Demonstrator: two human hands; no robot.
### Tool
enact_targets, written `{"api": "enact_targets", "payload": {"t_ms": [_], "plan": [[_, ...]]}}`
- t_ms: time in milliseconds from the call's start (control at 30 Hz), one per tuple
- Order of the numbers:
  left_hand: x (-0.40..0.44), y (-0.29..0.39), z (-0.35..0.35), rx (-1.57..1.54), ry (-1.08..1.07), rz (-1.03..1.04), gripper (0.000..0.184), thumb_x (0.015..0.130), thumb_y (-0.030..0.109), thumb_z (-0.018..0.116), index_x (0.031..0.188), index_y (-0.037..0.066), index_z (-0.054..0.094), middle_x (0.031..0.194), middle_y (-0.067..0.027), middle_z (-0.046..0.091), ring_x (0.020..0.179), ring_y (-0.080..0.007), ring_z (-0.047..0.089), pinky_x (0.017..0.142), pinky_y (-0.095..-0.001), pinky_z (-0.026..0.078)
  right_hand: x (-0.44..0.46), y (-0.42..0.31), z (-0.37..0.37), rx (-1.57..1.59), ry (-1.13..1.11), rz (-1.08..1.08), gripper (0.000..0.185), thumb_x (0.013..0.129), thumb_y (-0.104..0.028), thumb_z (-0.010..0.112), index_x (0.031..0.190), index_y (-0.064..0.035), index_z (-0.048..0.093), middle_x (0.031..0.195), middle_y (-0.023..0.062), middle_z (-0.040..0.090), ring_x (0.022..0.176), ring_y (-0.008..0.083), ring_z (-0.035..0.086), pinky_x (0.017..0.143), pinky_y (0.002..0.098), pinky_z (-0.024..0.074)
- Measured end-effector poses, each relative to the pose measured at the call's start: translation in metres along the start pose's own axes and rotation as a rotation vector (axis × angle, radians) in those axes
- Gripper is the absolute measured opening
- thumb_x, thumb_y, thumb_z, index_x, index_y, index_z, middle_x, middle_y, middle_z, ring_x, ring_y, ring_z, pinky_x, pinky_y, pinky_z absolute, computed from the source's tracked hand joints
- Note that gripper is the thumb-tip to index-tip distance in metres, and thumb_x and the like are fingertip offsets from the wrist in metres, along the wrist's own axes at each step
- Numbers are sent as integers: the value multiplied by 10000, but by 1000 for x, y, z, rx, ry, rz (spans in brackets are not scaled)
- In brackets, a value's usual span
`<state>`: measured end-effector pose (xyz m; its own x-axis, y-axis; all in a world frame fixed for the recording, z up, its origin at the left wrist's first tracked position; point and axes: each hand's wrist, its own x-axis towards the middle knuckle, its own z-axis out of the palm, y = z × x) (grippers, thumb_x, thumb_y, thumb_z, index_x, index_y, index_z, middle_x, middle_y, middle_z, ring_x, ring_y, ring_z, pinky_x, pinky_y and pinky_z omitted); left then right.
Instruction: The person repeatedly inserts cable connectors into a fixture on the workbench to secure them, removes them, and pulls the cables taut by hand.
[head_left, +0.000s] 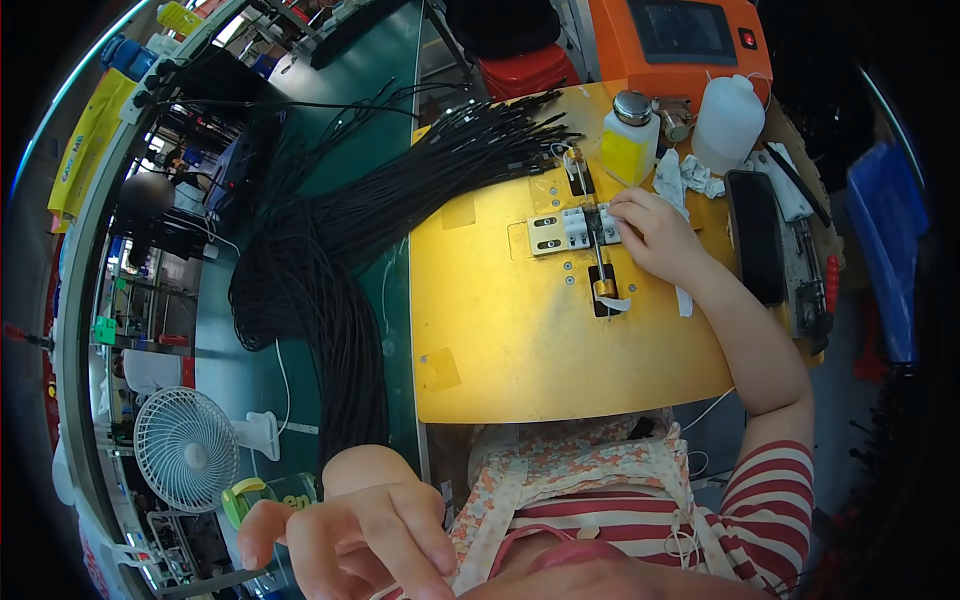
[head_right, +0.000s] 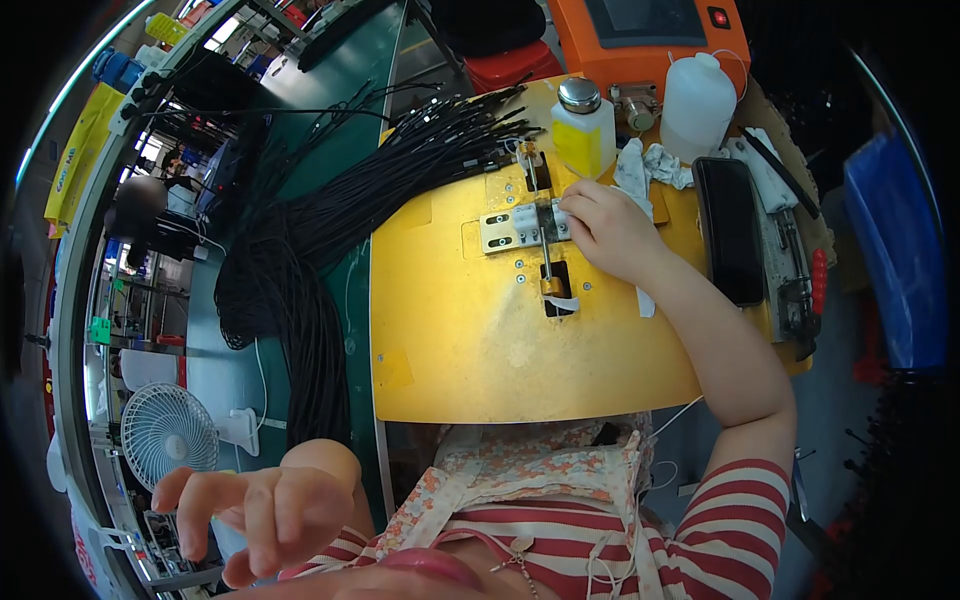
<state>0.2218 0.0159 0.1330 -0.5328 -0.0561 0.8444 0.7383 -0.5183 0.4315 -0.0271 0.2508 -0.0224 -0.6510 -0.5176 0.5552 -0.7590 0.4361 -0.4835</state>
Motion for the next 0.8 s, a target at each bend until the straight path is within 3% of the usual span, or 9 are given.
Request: {"api": "enact_targets", "payload": {"t_ms": [333, 633, 800], "plan": [[9, -22, -7, -18, -82, 12, 582, 928, 80, 565, 1368, 56, 184, 1089, -137, 590, 755, -294, 702, 637, -333, 602, -1, 2, 1, -12, 12, -6, 89, 828, -48, 593, 903, -5, 614, 925, 104, 595, 837, 293, 608, 744, 379, 492], [15, -17, -24, -45, -148, -150, 618, 902, 38, 599, 1363, 69, 189, 1098, -144, 590, 785, -292, 700, 603, -313, 589, 0, 1, 0, -9, 2, -2, 85, 824, -42, 593, 897, -5, 612, 927, 100, 596, 833, 289, 610, 739, 376, 493], [14, -27, -13, -37, -13, -165, 622, 916, 72, 599, 1369, 93, 173, 1155, -139, 553, 825, -293, 691, 622, -328, 584, 0, 1, 1, -1, 10, -2, 85, 825, -40, 595, 900, -2, 610, 927, 104, 597, 829, 290, 609, 734, 375, 494]]}}
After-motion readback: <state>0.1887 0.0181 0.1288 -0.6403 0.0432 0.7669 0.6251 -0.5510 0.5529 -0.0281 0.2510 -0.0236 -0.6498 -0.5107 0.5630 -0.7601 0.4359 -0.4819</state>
